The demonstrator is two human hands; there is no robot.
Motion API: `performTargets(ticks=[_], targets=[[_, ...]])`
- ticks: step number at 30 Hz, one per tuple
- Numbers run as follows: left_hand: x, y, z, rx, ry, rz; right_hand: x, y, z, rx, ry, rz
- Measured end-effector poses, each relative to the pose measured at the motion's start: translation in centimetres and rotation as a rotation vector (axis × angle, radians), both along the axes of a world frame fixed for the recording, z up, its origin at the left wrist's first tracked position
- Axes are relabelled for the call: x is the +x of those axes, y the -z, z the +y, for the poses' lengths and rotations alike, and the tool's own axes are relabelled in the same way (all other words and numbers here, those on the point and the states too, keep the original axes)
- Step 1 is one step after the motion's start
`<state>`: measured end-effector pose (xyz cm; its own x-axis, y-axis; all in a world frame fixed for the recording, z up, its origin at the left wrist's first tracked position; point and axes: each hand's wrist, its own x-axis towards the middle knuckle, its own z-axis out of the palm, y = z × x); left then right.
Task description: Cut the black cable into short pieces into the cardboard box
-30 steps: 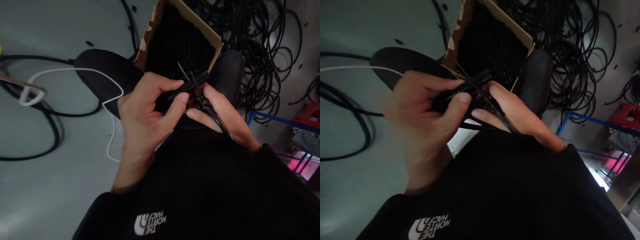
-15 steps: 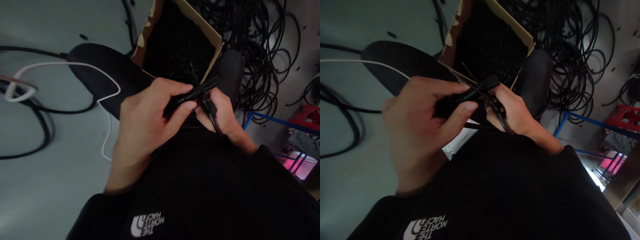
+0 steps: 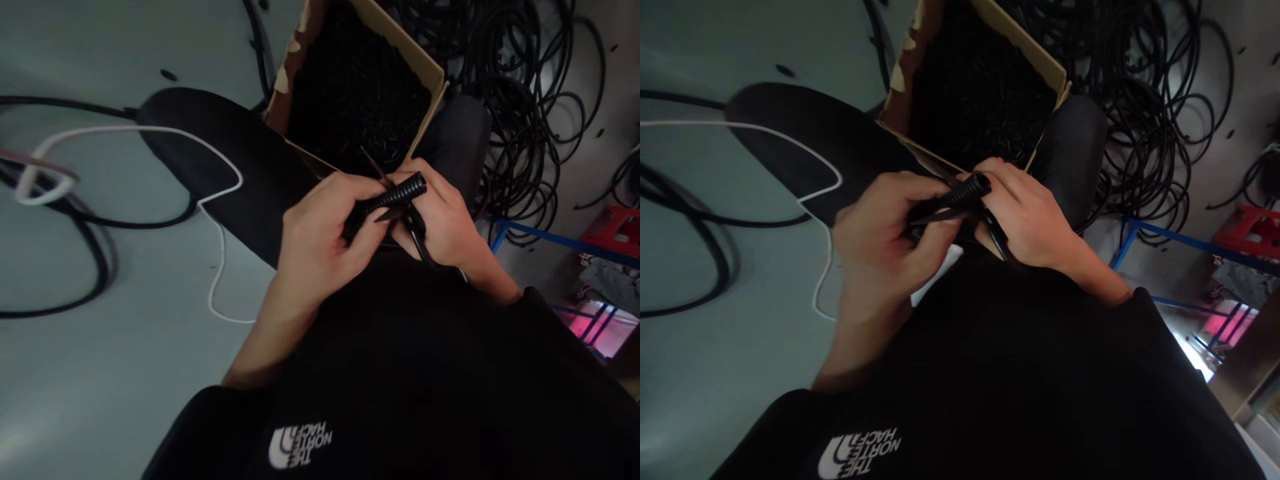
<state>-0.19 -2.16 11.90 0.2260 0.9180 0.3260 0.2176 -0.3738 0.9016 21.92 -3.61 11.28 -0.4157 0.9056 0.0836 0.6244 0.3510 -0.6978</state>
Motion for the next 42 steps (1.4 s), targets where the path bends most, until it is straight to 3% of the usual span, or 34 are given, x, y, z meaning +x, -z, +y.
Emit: performTargets(ticks=[3, 7, 12, 19, 25, 31, 39, 42], targets=[[0.3, 0.3, 0.0, 0.046, 0.018, 0.056, -0.2, 0.1, 0.1, 0.012, 0.004, 0.005], [0.3, 0.3, 0.0, 0.156, 0.002, 0.048, -0.3, 1.5, -0.5, 0.054, 0.016, 0.048], [0.2, 0.3, -0.4, 0.066, 0.058, 0.041, 0.4, 2.8, -1.4, 0.092, 0.017, 0.043], [-0.7, 0.8, -0.1, 0.024, 0.141, 0.005, 1.7, 2.5, -1.2, 0.059, -0.022, 0.005], [-1.5, 0.8, 0.3, -0.154, 0.233, 0.117, 2.9, 1.2, -0.4, 0.059, -0.111, -0.039], [-0.9, 1.8, 0.1, -0.193, 0.164, 0.072, 1.5, 0.5, -0.3, 0.045, -0.075, -0.034], [-0.9, 2.4, 0.4, -0.091, 0.087, 0.064, 1.0, 2.4, -0.3, -0.02, -0.016, -0.067], [-1.0, 2.7, 0.5, -0.152, 0.097, 0.078, 1.2, 3.3, -0.3, -0.01, -0.009, -0.07]])
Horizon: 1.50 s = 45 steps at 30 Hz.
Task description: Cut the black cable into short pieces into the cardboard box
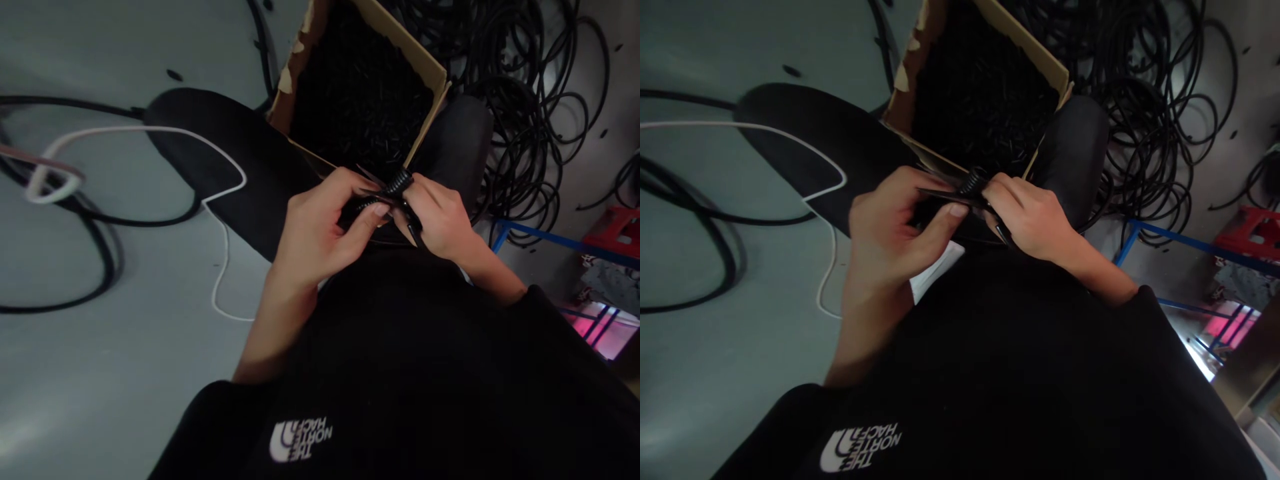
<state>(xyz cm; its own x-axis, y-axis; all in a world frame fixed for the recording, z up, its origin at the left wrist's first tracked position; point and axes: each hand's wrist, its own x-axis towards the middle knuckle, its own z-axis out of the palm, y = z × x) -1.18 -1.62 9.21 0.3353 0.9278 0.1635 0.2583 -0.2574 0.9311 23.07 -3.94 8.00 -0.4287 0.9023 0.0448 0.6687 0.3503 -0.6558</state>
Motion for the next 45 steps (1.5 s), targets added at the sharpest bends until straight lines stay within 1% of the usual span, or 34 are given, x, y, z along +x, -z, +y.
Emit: performTargets(ticks=[2, 4, 6, 8, 11, 13, 14, 16, 18, 20, 22, 24, 25, 27, 29, 32, 34, 37, 39, 40, 43, 45], targets=[[0.0, 0.9, 0.3, -0.045, 0.014, 0.025, 0.1, 0.9, 0.2, 0.01, 0.023, 0.003], [0.2, 2.8, 1.3, -0.073, 0.012, 0.031, 0.1, 2.2, 0.9, -0.01, 0.048, 0.0], [0.6, 5.3, 3.0, -0.109, -0.012, 0.031, -0.2, 4.0, 2.6, -0.082, 0.074, -0.031], [1.3, 8.3, 5.5, -0.187, -0.039, 0.082, -0.7, 6.3, 5.0, -0.196, 0.107, -0.091], [2.7, 12.5, 9.6, -0.358, -0.064, 0.174, -1.8, 9.9, 9.1, -0.367, 0.173, -0.175], [3.6, 14.8, 11.6, -0.494, -0.086, 0.19, -2.4, 12.0, 11.3, -0.448, 0.227, -0.194], [4.0, 15.7, 12.3, -0.57, -0.092, 0.192, -2.6, 12.9, 12.0, -0.487, 0.247, -0.192], [4.5, 17.2, 12.8, -0.728, -0.091, 0.188, -2.8, 14.0, 12.6, -0.573, 0.279, -0.161], [4.8, 18.4, 12.6, -0.866, -0.097, 0.162, -2.8, 14.8, 12.6, -0.69, 0.302, -0.096], [4.7, 19.6, 12.2, -0.941, -0.123, 0.1, -2.9, 15.2, 12.2, -0.828, 0.333, -0.027], [4.6, 20.8, 12.1, -0.944, -0.151, 0.003, -3.1, 15.7, 11.8, -0.927, 0.392, 0.031], [4.2, 21.6, 12.3, -0.906, -0.153, -0.122, -3.2, 16.1, 11.6, -0.954, 0.467, 0.107], [3.8, 21.8, 12.3, -0.882, -0.136, -0.19, -3.2, 16.2, 11.4, -0.946, 0.497, 0.159], [2.9, 21.2, 12.4, -0.816, -0.091, -0.318, -2.9, 16.2, 10.8, -0.905, 0.5, 0.283], [1.7, 19.7, 11.9, -0.722, -0.068, -0.425, -2.1, 15.8, 9.5, -0.843, 0.435, 0.394], [0.0, 16.1, 10.6, -0.579, -0.06, -0.556, -0.9, 14.3, 6.5, -0.772, 0.295, 0.531], [-0.7, 13.5, 9.3, -0.554, -0.054, -0.602, -0.2, 12.9, 4.3, -0.744, 0.22, 0.576], [-1.0, 10.2, 7.6, -0.503, -0.057, -0.733, 0.5, 10.8, 1.9, -0.657, 0.148, 0.529], [-0.9, 8.5, 6.5, -0.439, -0.057, -0.807, 0.7, 9.8, 0.9, -0.6, 0.125, 0.465], [-0.8, 7.8, 6.1, -0.413, -0.067, -0.806, 0.7, 9.4, 0.5, -0.578, 0.119, 0.44], [-0.5, 6.3, 5.0, -0.387, -0.123, -0.683, 0.8, 8.9, -0.5, -0.543, 0.099, 0.393], [-0.3, 5.9, 4.6, -0.359, -0.143, -0.648, 0.8, 8.8, -1.0, -0.518, 0.083, 0.354]])
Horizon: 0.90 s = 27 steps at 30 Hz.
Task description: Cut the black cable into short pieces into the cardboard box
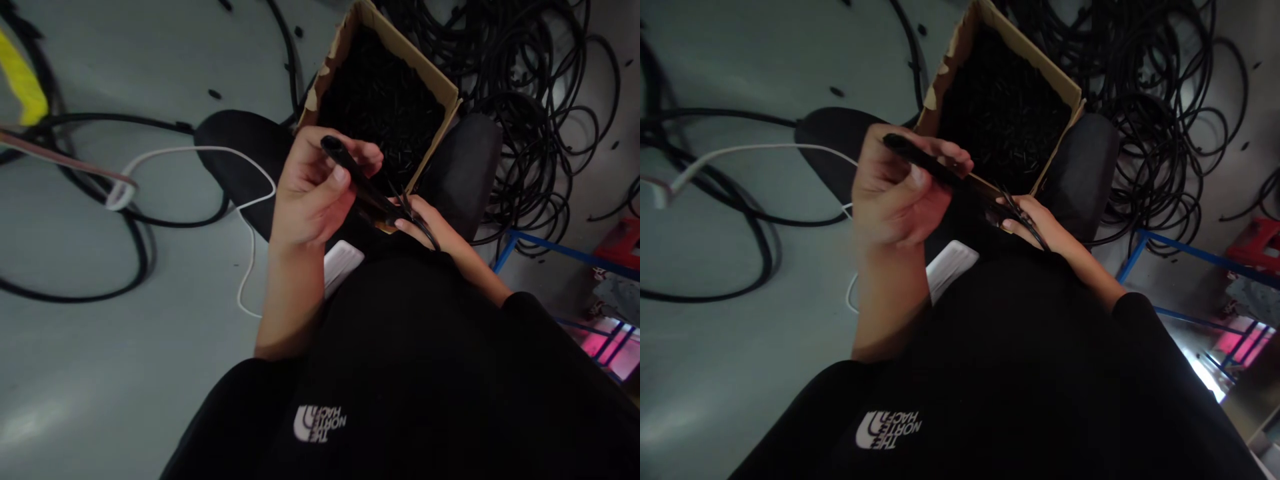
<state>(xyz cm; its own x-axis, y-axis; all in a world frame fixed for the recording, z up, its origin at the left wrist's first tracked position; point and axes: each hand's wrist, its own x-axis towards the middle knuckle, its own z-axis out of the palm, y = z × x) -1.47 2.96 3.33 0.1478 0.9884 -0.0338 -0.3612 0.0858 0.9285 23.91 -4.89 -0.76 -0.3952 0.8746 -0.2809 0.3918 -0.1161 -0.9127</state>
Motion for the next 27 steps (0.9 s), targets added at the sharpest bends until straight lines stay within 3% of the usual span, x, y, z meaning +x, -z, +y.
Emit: performTargets(ticks=[7, 10, 14, 16, 18, 19, 23, 27], targets=[[1.2, 0.9, -0.3, 0.008, -0.063, -0.044, 0.3, -1.1, -0.6, 0.047, 0.034, -0.126], [1.7, 0.5, -0.1, 0.075, -0.121, -0.161, 0.5, -1.9, -0.4, -0.001, 0.082, -0.17], [1.5, -0.4, 0.8, 0.002, -0.361, -0.248, 0.8, -3.8, 0.0, -0.195, 0.057, -0.079], [1.3, -0.2, 1.4, -0.084, -0.519, -0.282, 0.9, -4.9, 0.2, -0.284, 0.058, -0.019], [1.4, 0.7, 1.7, -0.16, -0.576, -0.3, 0.7, -5.6, 0.1, -0.316, 0.083, 0.012], [1.5, 1.4, 1.6, -0.187, -0.559, -0.282, 0.5, -5.7, 0.1, -0.318, 0.095, 0.015], [1.8, 4.1, 0.1, -0.182, -0.271, -0.088, -0.7, -4.6, -0.3, -0.296, 0.147, 0.027], [0.7, 4.8, -1.4, -0.122, -0.125, 0.053, -1.6, -3.7, -0.3, -0.218, 0.174, 0.095]])
